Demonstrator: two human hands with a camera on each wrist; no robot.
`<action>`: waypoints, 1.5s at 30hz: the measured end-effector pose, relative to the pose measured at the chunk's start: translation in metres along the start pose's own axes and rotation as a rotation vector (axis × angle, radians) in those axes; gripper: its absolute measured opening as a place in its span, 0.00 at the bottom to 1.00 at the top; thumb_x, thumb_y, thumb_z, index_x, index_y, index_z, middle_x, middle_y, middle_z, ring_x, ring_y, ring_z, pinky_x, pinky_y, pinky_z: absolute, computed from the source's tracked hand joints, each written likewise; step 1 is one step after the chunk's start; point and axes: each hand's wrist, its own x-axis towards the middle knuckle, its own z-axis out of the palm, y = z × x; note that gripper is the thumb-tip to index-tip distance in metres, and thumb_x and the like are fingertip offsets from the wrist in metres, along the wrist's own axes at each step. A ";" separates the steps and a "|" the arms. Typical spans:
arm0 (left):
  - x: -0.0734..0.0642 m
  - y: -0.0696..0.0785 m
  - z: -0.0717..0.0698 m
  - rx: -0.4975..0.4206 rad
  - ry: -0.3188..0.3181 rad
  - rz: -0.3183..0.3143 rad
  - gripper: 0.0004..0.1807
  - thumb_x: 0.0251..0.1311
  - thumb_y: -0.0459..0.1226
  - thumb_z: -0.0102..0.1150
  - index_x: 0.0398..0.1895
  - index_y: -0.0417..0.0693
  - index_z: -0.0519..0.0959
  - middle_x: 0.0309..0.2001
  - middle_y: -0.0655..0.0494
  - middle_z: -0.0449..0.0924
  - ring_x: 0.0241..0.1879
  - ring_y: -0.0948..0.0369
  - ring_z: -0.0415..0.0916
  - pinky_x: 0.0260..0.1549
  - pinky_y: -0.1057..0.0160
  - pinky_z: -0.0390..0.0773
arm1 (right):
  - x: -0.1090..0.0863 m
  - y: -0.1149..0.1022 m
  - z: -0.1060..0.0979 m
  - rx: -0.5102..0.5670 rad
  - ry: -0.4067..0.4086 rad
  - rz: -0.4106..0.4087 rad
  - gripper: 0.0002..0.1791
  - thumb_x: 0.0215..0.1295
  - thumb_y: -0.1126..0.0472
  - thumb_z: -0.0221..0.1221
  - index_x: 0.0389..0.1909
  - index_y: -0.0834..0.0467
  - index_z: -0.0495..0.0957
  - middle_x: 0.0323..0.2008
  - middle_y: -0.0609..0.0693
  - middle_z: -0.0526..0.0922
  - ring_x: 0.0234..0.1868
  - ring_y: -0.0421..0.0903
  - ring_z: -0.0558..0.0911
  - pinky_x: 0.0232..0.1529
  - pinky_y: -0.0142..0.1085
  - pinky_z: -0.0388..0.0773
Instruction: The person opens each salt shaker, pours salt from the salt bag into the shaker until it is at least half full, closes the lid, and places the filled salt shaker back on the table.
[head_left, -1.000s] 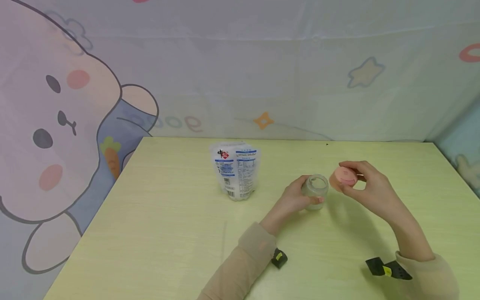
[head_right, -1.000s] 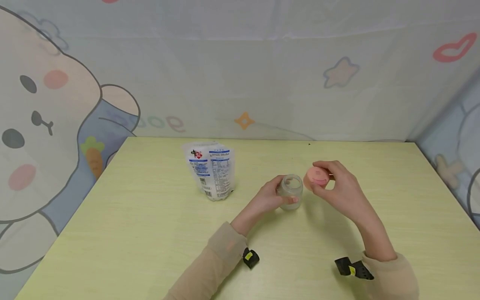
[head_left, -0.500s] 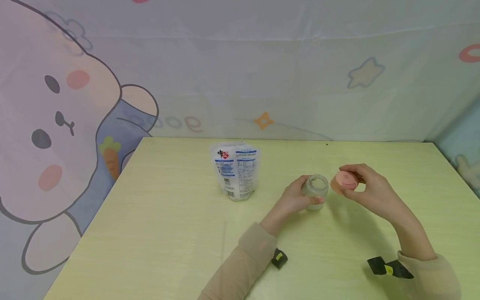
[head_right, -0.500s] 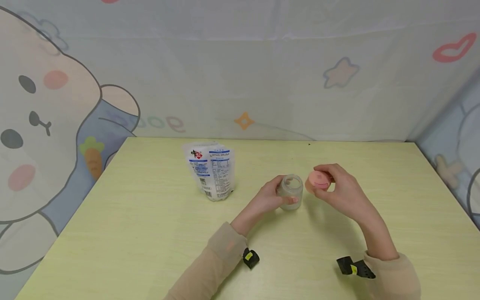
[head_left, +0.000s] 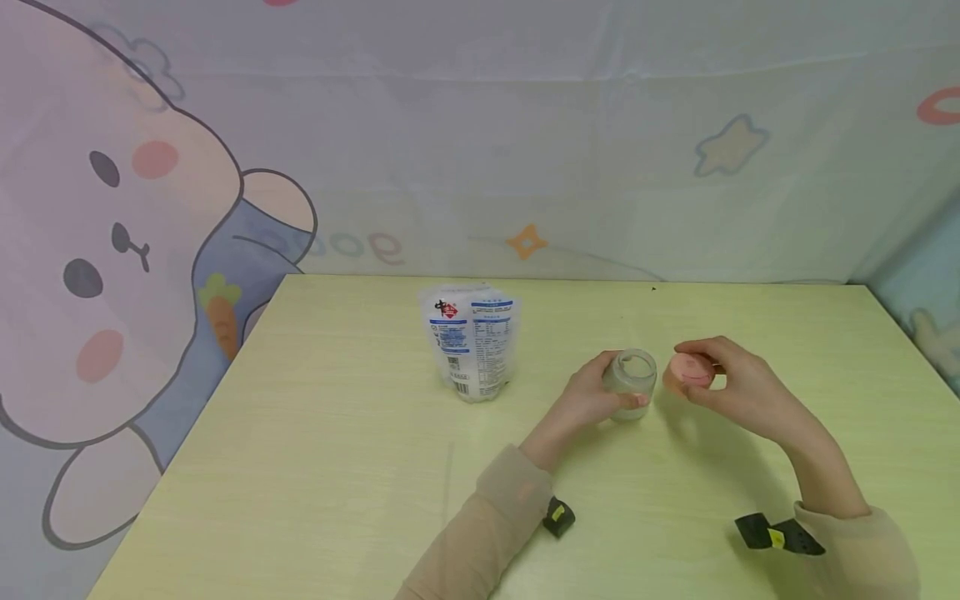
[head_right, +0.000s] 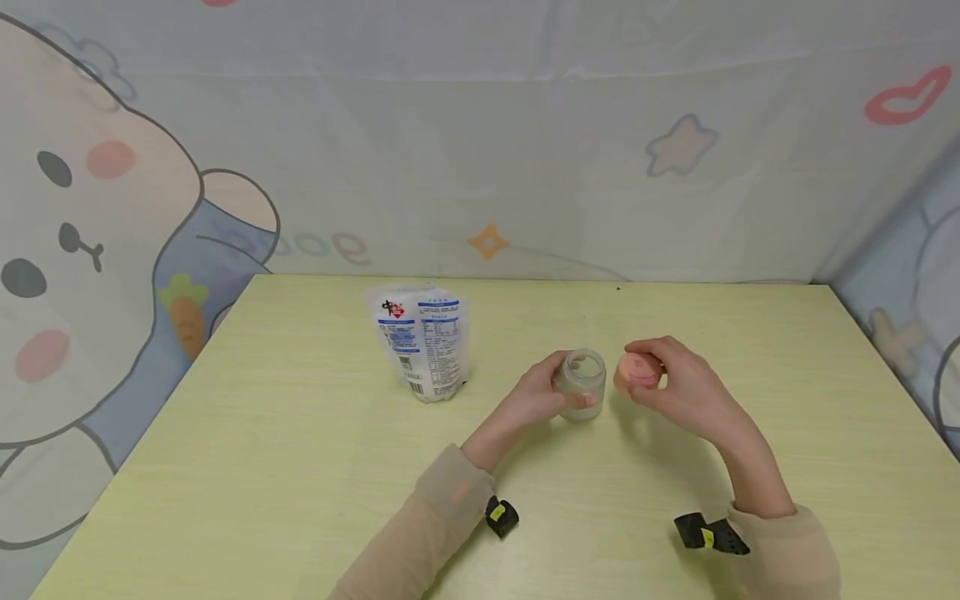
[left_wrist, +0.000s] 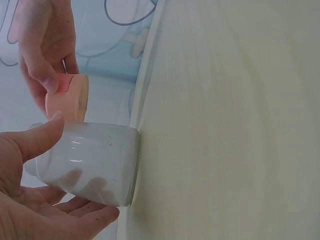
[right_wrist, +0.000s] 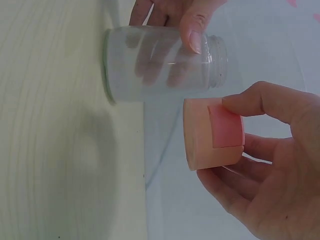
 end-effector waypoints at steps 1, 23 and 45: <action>0.000 0.000 0.000 0.001 0.000 0.000 0.36 0.51 0.40 0.71 0.65 0.52 0.69 0.62 0.53 0.74 0.64 0.54 0.69 0.63 0.53 0.69 | 0.000 0.000 0.000 -0.008 -0.006 -0.003 0.26 0.57 0.66 0.64 0.58 0.63 0.73 0.50 0.59 0.78 0.43 0.35 0.72 0.41 0.22 0.70; -0.001 0.001 -0.002 0.022 -0.004 0.015 0.36 0.51 0.40 0.71 0.66 0.50 0.68 0.63 0.51 0.74 0.64 0.54 0.69 0.63 0.55 0.68 | 0.002 0.009 0.006 -0.048 -0.115 -0.014 0.25 0.54 0.64 0.67 0.53 0.65 0.74 0.45 0.55 0.79 0.44 0.46 0.74 0.44 0.34 0.75; -0.002 0.000 -0.002 -0.002 -0.002 0.004 0.36 0.51 0.42 0.71 0.66 0.53 0.69 0.63 0.54 0.74 0.64 0.55 0.69 0.63 0.53 0.68 | 0.004 0.013 0.016 -0.063 -0.184 0.020 0.24 0.54 0.65 0.66 0.52 0.68 0.73 0.45 0.60 0.80 0.44 0.52 0.77 0.42 0.41 0.74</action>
